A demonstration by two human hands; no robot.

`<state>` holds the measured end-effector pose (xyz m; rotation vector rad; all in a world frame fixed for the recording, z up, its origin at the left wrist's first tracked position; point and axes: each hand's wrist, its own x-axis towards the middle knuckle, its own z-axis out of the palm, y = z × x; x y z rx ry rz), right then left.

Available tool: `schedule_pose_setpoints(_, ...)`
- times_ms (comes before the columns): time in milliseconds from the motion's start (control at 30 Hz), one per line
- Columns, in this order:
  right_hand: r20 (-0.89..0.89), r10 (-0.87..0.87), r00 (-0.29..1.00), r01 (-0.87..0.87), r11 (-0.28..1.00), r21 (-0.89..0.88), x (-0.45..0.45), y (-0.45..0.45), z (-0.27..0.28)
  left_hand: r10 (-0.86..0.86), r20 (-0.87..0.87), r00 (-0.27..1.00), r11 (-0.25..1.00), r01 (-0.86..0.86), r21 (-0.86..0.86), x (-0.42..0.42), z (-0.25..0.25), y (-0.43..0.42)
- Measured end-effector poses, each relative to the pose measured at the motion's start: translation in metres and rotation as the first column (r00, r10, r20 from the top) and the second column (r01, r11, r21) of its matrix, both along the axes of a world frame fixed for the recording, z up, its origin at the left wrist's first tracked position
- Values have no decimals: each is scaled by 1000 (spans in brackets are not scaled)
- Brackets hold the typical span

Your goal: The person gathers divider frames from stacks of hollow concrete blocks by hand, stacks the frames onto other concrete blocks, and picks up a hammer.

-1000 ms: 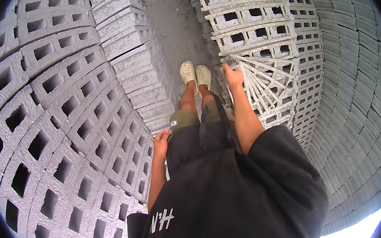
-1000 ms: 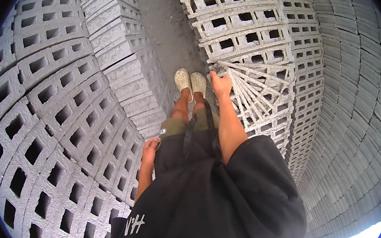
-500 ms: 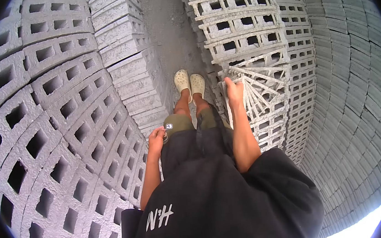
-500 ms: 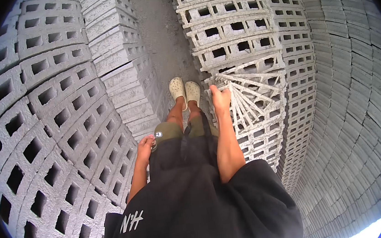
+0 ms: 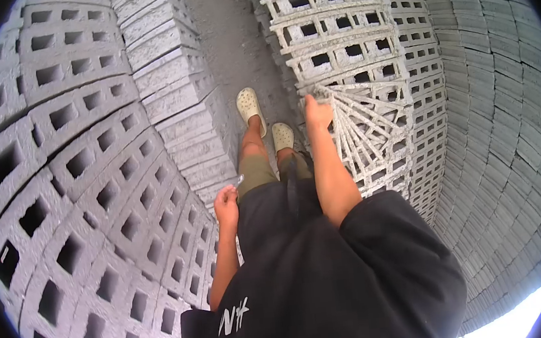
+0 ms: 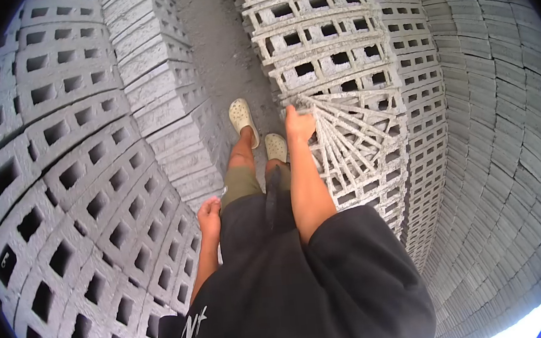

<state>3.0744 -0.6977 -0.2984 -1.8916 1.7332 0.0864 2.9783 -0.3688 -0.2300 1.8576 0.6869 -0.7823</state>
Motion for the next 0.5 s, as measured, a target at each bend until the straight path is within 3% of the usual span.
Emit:
schedule_pose_setpoints(100, -131, -41, 990, 45, 999, 30, 1, -1, 9, -136, 303, 943, 986, 159, -52, 83, 5, -75)
schedule_pose_setpoints(167, -4, -64, 998, 64, 990, 126, 4, 0, 22, -210, 310, 927, 909, 302, -286, 138, 2, -132)
schedule_pose_setpoints(233, -79, -35, 996, 47, 986, 159, 1, -1, 27, -241, 101, 965, 864, 260, -432, 159, -47, -170)
schedule_pose_setpoints(267, -38, -40, 998, 46, 983, 177, 0, 0, 25, -240, 102, 965, 860, 261, -439, 168, -53, -185)
schedule_pose_setpoints(333, 52, -12, 999, -1, 972, 236, -3, -1, 23, -264, -271, 925, 817, 66, -572, 181, -67, -209)
schedule_pose_setpoints(367, 54, -18, 998, 5, 973, 230, -7, -3, 22, -272, -268, 924, 814, 72, -577, 184, -72, -220)
schedule_pose_setpoints(433, 149, 47, 988, -90, 951, 296, -3, -2, 41, -297, -442, 846, 748, -81, -659, 172, -88, -240)
schedule_pose_setpoints(467, 260, 23, 965, -117, 928, 353, 0, 0, 49, -258, -507, 822, 774, -139, -618, 165, -86, -251)
schedule_pose_setpoints(500, 260, 12, 966, -108, 928, 357, 1, -1, 52, -216, -512, 831, 773, -175, -610, 157, -86, -261)
